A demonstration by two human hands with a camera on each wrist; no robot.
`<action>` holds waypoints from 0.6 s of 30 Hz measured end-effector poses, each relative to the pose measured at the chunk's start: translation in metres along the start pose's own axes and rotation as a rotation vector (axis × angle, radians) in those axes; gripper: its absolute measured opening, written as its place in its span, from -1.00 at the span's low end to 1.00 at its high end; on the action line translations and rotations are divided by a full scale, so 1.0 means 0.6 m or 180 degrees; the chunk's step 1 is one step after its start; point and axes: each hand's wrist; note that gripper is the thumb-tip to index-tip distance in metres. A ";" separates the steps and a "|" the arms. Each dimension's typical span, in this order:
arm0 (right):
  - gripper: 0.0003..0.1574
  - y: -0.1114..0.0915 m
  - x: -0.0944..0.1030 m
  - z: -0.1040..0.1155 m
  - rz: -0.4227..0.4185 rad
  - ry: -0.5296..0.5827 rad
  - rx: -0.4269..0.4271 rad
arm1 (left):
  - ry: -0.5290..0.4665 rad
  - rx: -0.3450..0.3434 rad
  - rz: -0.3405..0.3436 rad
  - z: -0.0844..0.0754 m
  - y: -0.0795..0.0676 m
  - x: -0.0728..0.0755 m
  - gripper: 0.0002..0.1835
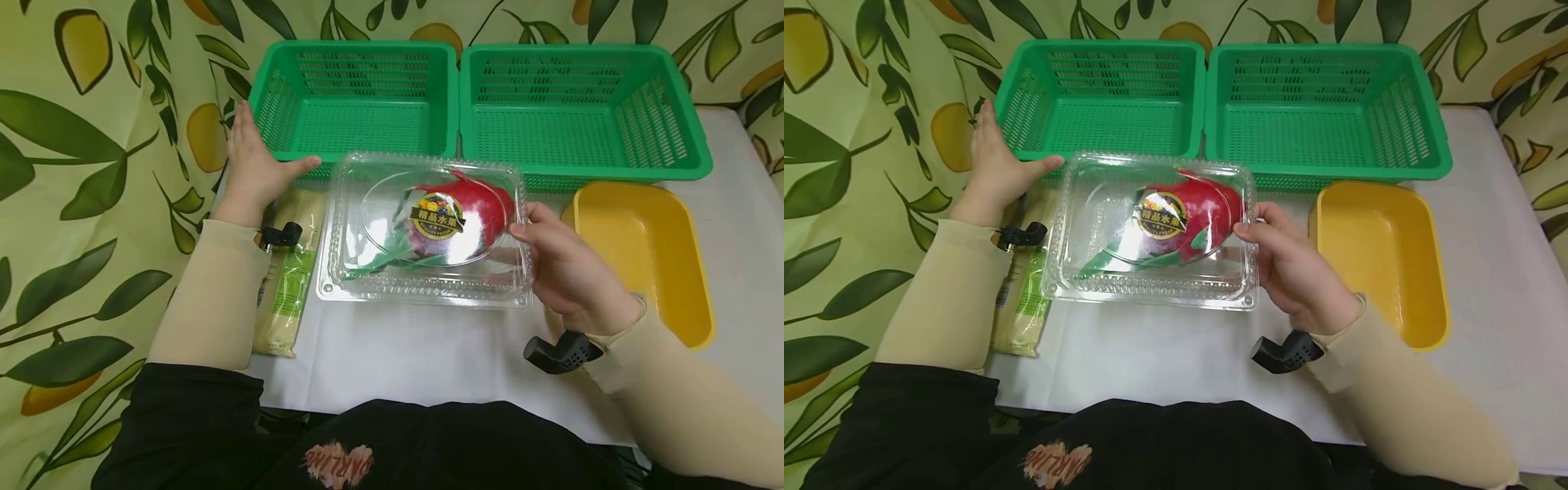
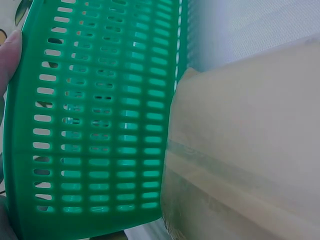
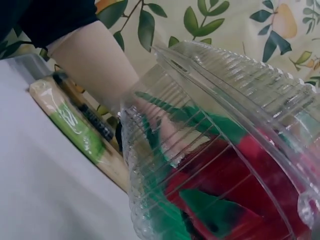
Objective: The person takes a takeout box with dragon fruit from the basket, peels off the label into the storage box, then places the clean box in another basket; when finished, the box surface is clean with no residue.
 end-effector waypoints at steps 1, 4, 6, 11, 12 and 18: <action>-0.66 -0.005 0.001 -0.005 -0.0011 -0.0002 -0.0021 | -0.0004 -0.0004 -0.0002 0.000 0.001 0.000 0.58; -0.65 -0.017 0.004 -0.019 -0.0049 0.0024 -0.0109 | -0.0016 -0.0012 -0.0006 0.001 0.001 0.000 0.59; -0.67 -0.023 0.005 -0.030 -0.0057 0.0064 -0.0143 | -0.0020 -0.0025 -0.0012 0.002 0.001 0.000 0.59; -0.75 -0.036 0.009 -0.064 -0.0087 0.0176 -0.0161 | -0.0014 -0.0053 -0.0030 0.004 0.001 0.000 0.59; -0.75 -0.039 0.010 -0.070 -0.0110 0.0175 -0.0175 | -0.0012 -0.0056 -0.0031 0.004 0.002 0.000 0.58; -0.75 -0.054 0.017 -0.097 -0.0321 0.0047 -0.0307 | -0.0017 -0.0066 -0.0044 0.003 0.002 -0.001 0.57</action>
Point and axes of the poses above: each hand's wrist, its own y-axis towards the middle knuckle, its own x-axis out of the back of the hand, z = x × y, and after that the axes turned 5 degrees about z, right-handed
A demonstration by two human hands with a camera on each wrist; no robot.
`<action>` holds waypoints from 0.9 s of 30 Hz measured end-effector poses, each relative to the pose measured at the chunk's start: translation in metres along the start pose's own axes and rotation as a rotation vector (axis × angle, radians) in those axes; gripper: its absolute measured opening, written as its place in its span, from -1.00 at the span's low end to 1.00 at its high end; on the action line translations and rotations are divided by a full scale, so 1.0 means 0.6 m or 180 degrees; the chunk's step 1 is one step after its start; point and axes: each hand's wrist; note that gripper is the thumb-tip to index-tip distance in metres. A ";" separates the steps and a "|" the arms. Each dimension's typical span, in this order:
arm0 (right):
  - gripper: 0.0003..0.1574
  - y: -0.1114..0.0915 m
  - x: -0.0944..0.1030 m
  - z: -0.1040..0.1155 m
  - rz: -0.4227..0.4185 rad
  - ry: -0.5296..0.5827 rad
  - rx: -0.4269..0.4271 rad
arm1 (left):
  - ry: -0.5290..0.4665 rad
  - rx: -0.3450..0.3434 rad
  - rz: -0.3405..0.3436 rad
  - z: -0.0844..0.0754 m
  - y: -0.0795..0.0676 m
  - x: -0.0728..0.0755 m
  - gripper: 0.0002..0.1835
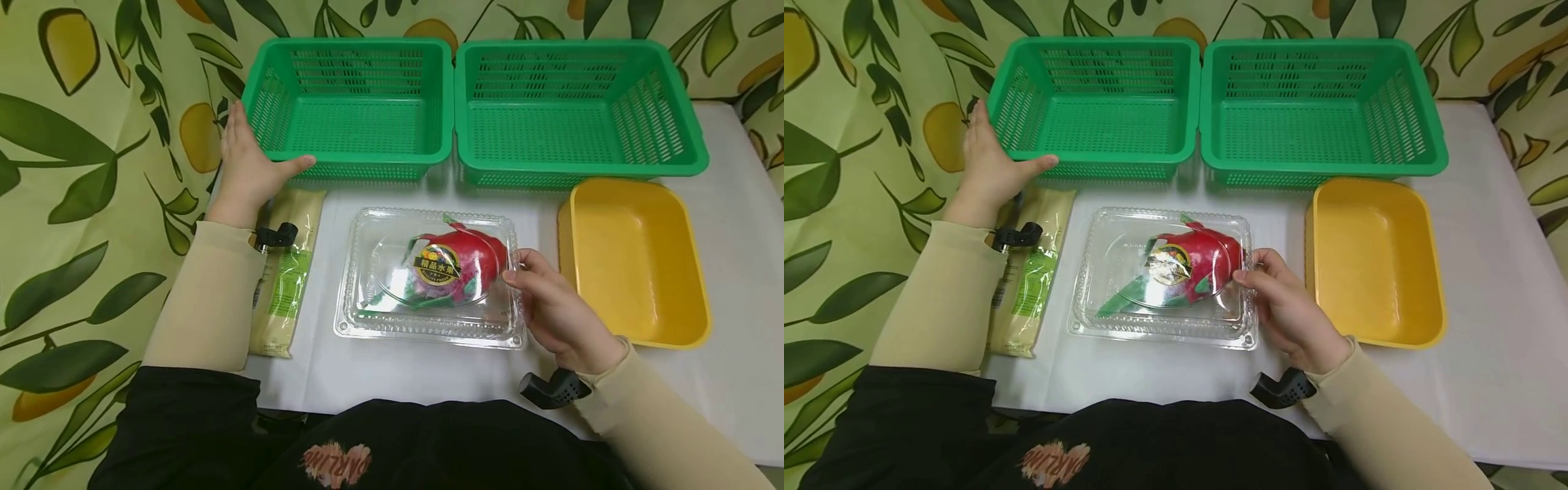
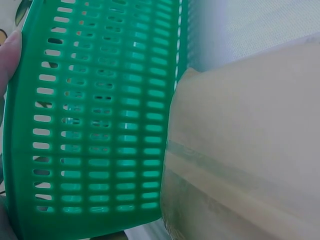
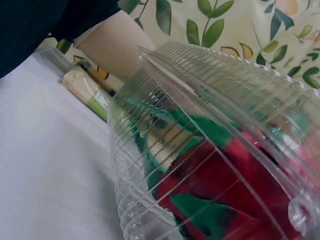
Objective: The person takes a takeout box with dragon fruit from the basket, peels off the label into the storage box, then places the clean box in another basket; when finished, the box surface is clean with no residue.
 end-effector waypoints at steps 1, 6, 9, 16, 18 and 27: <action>-0.76 -0.002 0.001 -0.003 -0.0023 -0.0017 -0.0018 | -0.0002 -0.0002 -0.0006 0.000 0.000 0.000 0.57; -0.78 -0.009 0.004 -0.012 -0.0074 -0.0032 -0.0067 | -0.0021 -0.0002 -0.0019 -0.002 -0.003 -0.001 0.56; -0.77 -0.010 0.005 -0.015 -0.0096 -0.0019 -0.0070 | -0.0039 -0.0008 -0.0020 -0.002 -0.003 -0.001 0.56; -0.74 -0.009 0.009 -0.018 -0.0134 -0.0027 -0.0068 | -0.0042 0.0025 0.0014 -0.002 -0.001 0.000 0.55; -0.74 -0.008 0.009 -0.018 -0.0146 -0.0058 -0.0091 | -0.0041 0.0025 0.0017 -0.002 -0.001 0.000 0.56; -0.66 -0.006 0.012 -0.015 -0.0124 -0.0512 -0.0058 | -0.0009 0.0017 -0.0004 -0.002 0.002 -0.001 0.56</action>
Point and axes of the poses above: each hand's wrist, its own y-axis towards the middle knuckle, its own x-axis out of the back of the hand, z = x × y, and after that the axes turned 5 degrees about z, right-handed
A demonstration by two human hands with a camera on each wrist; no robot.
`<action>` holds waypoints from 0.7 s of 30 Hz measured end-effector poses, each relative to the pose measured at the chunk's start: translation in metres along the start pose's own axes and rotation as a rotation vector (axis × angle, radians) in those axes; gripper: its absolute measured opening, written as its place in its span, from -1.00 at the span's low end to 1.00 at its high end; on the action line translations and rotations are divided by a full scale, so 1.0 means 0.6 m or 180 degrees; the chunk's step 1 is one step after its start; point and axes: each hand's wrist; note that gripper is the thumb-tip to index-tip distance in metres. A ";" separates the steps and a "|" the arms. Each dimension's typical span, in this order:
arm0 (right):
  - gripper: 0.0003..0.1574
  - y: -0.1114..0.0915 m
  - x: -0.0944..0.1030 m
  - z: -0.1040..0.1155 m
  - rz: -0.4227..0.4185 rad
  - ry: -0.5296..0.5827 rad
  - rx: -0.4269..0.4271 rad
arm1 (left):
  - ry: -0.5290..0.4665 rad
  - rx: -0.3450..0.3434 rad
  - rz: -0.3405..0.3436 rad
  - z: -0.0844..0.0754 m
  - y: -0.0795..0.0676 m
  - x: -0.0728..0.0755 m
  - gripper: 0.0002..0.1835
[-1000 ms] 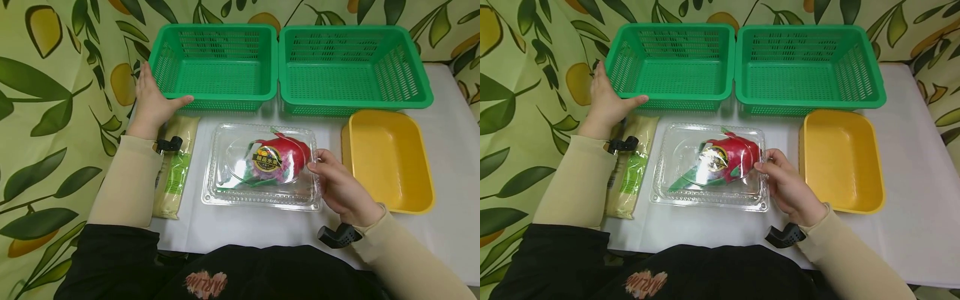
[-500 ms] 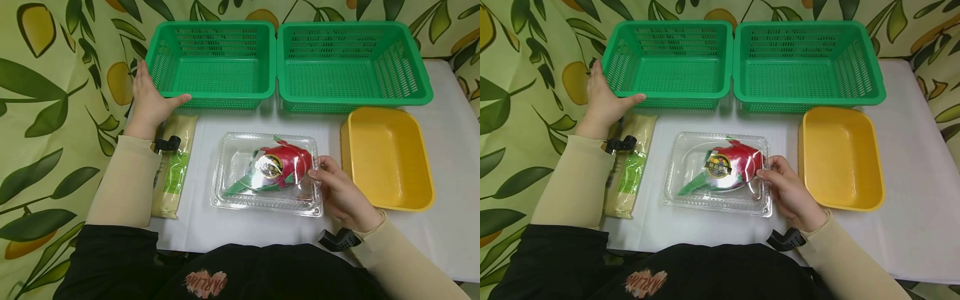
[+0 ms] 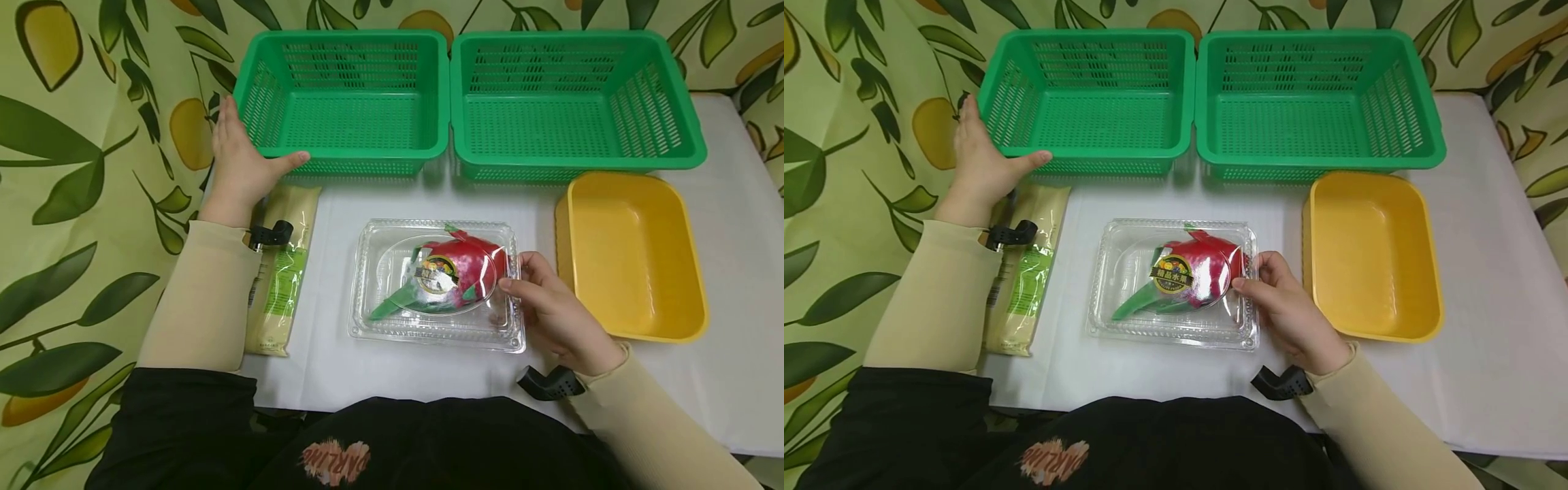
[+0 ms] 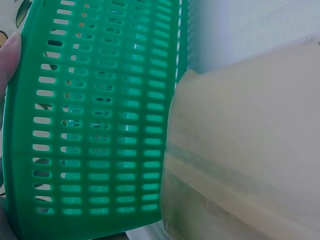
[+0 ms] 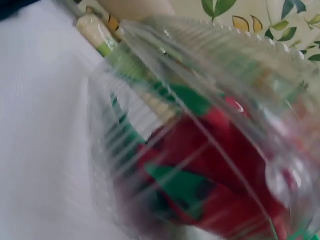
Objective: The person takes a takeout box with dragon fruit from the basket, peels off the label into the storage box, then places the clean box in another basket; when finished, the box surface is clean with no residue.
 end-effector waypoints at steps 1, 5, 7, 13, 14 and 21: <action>-0.65 0.000 0.001 0.001 0.0007 -0.0088 0.0000 | -0.0006 0.0003 0.0001 0.000 -0.001 0.000 0.56; -0.62 0.000 0.002 0.005 0.0000 -0.0339 -0.0062 | -0.0025 -0.0002 -0.0044 0.003 -0.002 -0.001 0.57; -0.60 0.001 0.003 0.008 0.0007 -0.0431 -0.0094 | 0.0000 -0.0033 -0.0075 0.005 -0.003 -0.002 0.56; -0.57 -0.001 0.005 0.013 -0.0021 -0.0528 -0.0185 | 0.0149 -0.0156 -0.0137 0.011 -0.005 0.000 0.50; -0.56 -0.002 0.006 0.013 -0.0031 -0.0522 -0.0193 | 0.0169 -0.0164 -0.0152 0.010 -0.005 0.000 0.50; -0.46 -0.003 0.005 0.009 -0.0102 -0.0508 -0.0193 | 0.0247 -0.0246 -0.0169 -0.006 -0.026 0.011 0.36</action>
Point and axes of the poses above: each hand's wrist, its own y-axis towards the middle knuckle, its own x-axis out of the back of the hand, z = x × y, and after that the axes turned 5 degrees about z, right-handed
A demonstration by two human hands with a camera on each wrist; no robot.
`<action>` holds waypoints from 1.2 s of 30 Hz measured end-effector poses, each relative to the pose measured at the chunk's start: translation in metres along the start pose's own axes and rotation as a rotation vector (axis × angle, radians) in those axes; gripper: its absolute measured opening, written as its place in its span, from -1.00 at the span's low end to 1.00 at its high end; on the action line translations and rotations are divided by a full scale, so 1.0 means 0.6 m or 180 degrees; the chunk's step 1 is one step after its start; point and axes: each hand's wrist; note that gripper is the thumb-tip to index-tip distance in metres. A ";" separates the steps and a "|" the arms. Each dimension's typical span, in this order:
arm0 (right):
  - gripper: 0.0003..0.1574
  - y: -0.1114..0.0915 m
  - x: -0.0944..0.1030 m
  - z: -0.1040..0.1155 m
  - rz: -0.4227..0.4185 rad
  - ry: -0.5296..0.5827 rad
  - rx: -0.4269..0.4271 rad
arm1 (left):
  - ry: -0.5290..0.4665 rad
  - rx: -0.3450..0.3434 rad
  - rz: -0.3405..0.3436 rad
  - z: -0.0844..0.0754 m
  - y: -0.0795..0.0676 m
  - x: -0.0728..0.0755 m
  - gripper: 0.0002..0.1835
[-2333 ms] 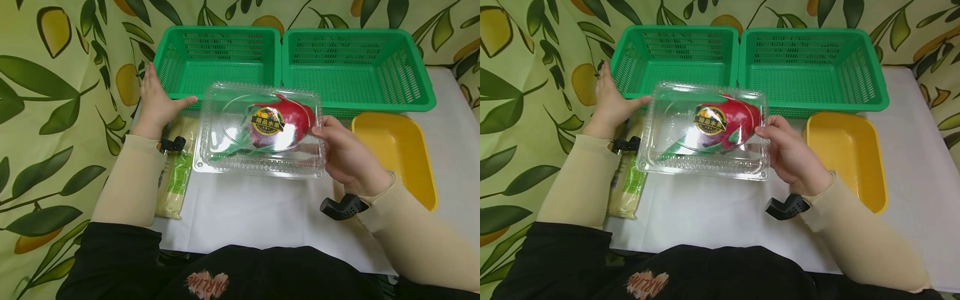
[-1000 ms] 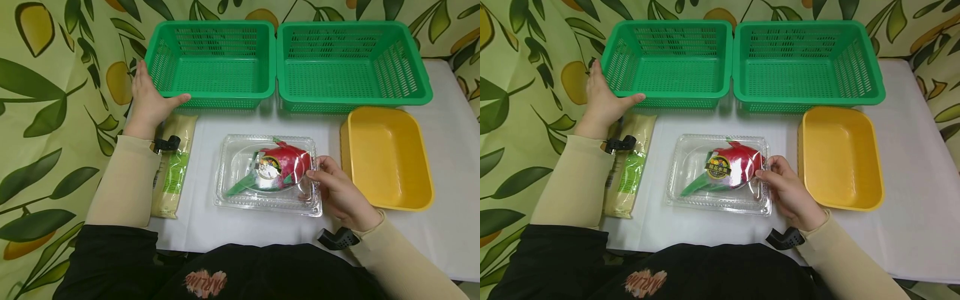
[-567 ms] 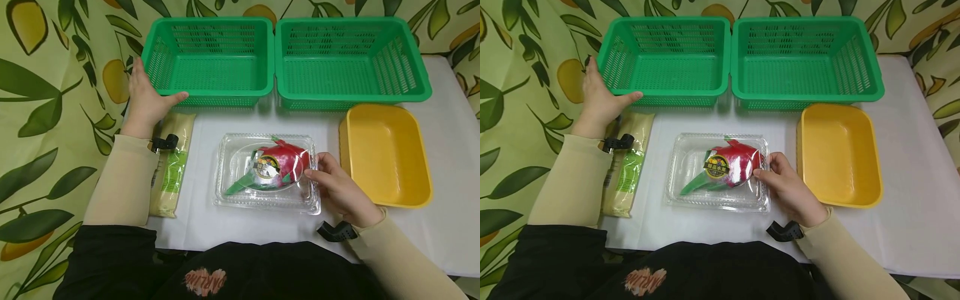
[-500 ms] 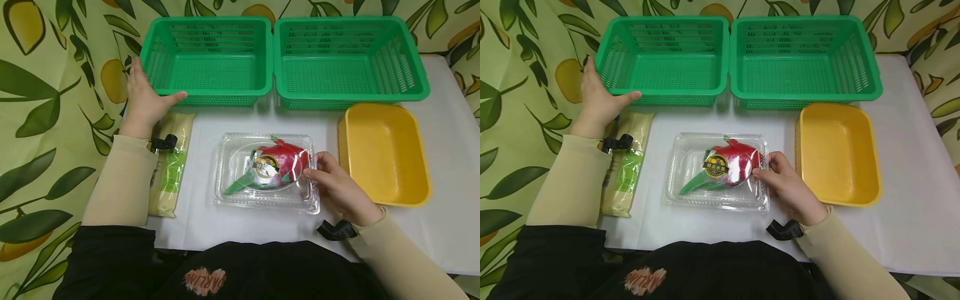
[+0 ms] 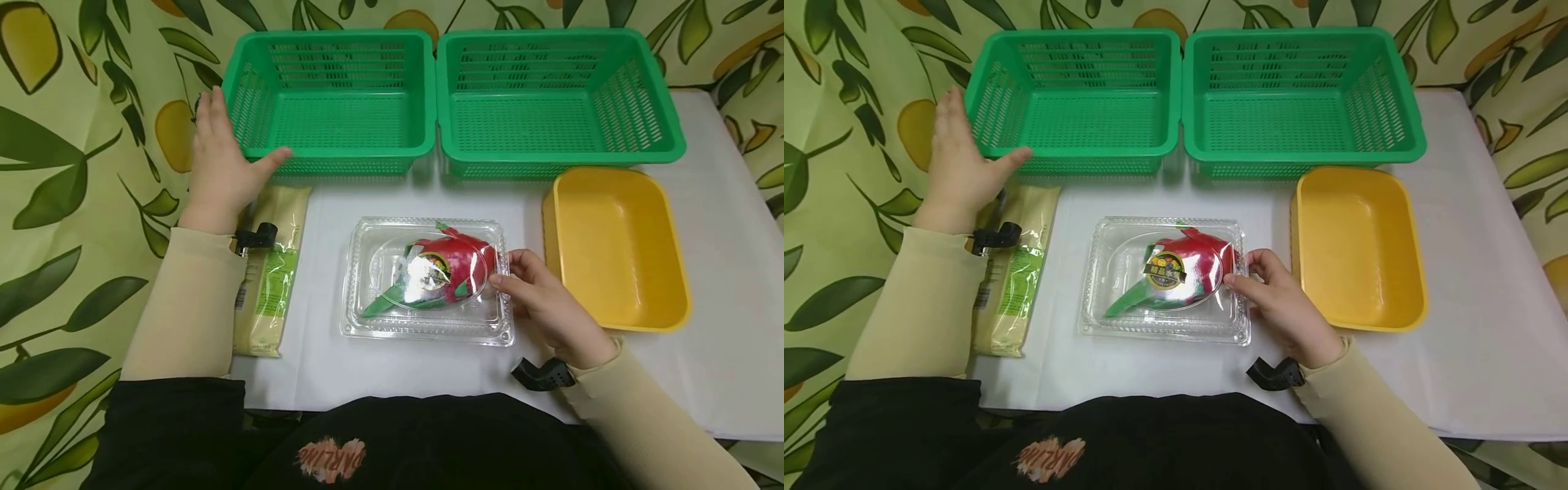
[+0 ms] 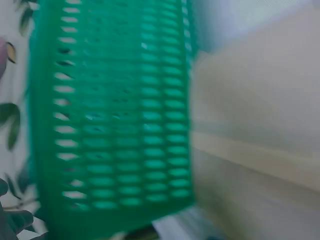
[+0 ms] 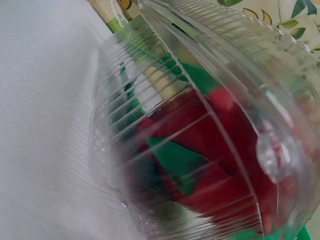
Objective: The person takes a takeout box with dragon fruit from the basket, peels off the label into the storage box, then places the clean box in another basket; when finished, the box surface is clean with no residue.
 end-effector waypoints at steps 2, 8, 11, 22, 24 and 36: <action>-0.43 0.002 -0.002 0.000 -0.0023 -0.0011 -0.0002 | -0.0109 -0.0226 -0.0226 -0.009 -0.018 0.007 0.18; -0.38 0.000 -0.004 -0.005 -0.0076 -0.0095 0.0017 | -0.0842 -0.1548 -0.1383 -0.031 -0.119 -0.020 -0.57; -0.35 -0.001 -0.007 -0.007 -0.0077 -0.0144 0.0050 | -0.0934 -0.1938 -0.1233 -0.037 -0.174 -0.044 -0.67; -0.37 -0.005 -0.011 -0.012 -0.0190 -0.0181 0.0172 | -0.0599 -0.2176 0.0179 -0.035 -0.282 -0.137 -0.03; -0.31 -0.007 -0.012 -0.012 -0.0191 -0.0172 0.0168 | -0.0603 -0.2032 0.0358 -0.036 -0.294 -0.150 0.16; 0.33 -0.034 -0.021 -0.016 -0.0128 -0.0902 0.0542 | -0.0566 -0.1693 0.0835 -0.043 -0.310 -0.178 0.47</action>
Point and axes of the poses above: each hand's wrist, its own y-axis towards the middle knuckle, its own x-axis out of the back of the hand, z = x × y, and after that the axes turned 5 degrees about z, right-handed
